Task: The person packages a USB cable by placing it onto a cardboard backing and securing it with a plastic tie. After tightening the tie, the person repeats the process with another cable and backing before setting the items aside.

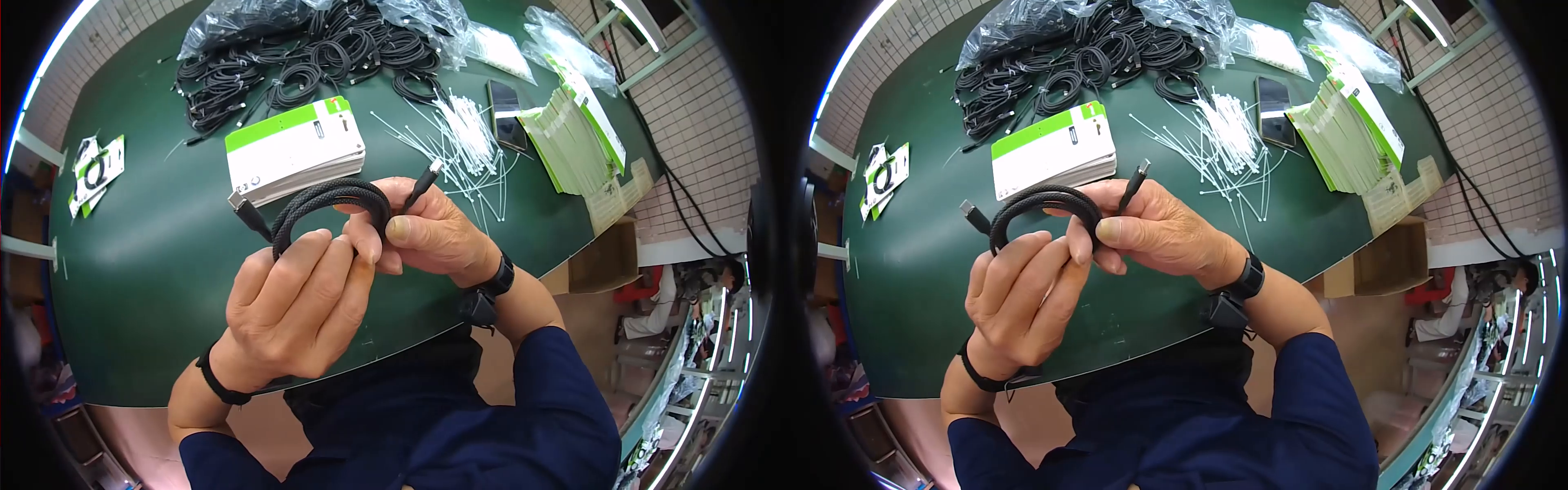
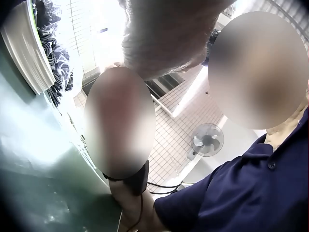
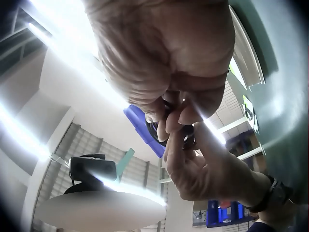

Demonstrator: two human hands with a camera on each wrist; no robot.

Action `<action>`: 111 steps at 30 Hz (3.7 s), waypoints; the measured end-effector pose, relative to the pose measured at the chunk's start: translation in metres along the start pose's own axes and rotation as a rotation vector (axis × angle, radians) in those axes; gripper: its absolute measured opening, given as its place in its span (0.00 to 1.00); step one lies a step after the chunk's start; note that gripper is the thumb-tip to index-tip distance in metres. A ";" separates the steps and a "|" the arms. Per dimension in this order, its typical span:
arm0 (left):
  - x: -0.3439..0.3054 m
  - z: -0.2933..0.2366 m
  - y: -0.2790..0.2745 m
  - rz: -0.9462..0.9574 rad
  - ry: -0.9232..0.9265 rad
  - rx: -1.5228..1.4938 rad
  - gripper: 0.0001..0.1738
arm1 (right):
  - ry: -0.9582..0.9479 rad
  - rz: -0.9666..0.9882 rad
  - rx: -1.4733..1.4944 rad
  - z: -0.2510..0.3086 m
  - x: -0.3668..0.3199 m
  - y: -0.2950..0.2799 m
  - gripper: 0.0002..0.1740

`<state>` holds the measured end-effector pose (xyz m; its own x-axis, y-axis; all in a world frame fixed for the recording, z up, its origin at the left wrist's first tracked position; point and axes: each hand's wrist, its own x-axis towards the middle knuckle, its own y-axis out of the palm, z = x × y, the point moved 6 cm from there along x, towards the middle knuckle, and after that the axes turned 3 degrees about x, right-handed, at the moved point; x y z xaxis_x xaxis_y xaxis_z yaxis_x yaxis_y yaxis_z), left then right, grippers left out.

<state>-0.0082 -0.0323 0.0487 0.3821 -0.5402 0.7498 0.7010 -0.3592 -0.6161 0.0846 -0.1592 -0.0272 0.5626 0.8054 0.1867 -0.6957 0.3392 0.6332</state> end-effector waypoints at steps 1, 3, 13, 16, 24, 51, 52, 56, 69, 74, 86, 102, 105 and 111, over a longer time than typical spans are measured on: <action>0.000 -0.001 -0.001 0.004 0.002 0.003 0.14 | -0.006 0.005 -0.022 0.002 -0.001 0.002 0.31; 0.000 -0.002 -0.002 0.006 0.002 0.002 0.13 | -0.009 0.007 -0.045 0.003 -0.002 0.002 0.31; -0.011 0.006 0.002 -0.087 -0.075 -0.361 0.11 | -0.103 -0.056 -0.089 0.015 -0.001 -0.005 0.30; -0.029 0.019 0.018 -0.083 -0.374 -0.747 0.10 | -0.166 -0.129 -0.050 0.015 0.002 -0.010 0.30; -0.048 0.040 0.073 -0.145 -1.237 -1.453 0.23 | -0.162 -0.243 -0.135 0.002 0.006 -0.014 0.30; -0.066 0.052 0.087 0.007 -1.318 -2.028 0.22 | 0.281 -0.051 -0.575 -0.013 0.003 -0.009 0.26; -0.069 0.054 0.087 0.078 -1.317 -1.897 0.20 | 0.280 -0.044 -0.600 -0.014 0.005 -0.008 0.26; -0.062 0.050 0.084 0.251 -1.262 -1.559 0.17 | 0.299 0.003 -0.653 -0.015 0.007 -0.013 0.27; -0.065 0.041 0.082 -0.066 -1.338 -1.536 0.17 | 0.311 -0.005 -0.614 -0.018 0.008 -0.003 0.25; -0.073 0.060 0.093 0.060 -1.188 -1.121 0.16 | 0.262 -0.035 -0.677 -0.030 0.015 -0.022 0.25; -0.077 0.056 0.093 0.127 -1.338 -1.141 0.13 | 0.219 -0.141 -0.761 -0.030 0.016 -0.006 0.26; -0.021 0.010 0.051 0.105 -0.514 -0.569 0.56 | -0.038 -0.227 -0.470 0.001 0.015 -0.016 0.27; -0.026 0.002 0.072 0.150 -0.635 -0.664 0.57 | 0.027 -0.207 -0.344 -0.010 0.016 -0.017 0.22; -0.029 0.010 0.068 0.167 -0.562 -0.584 0.55 | -0.157 -0.256 -0.647 0.001 0.018 -0.020 0.13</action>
<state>0.0343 -0.0333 -0.0122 0.8064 -0.2163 0.5504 0.2413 -0.7293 -0.6402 0.1091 -0.1514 -0.0357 0.7678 0.5984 0.2287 -0.6310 0.7682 0.1085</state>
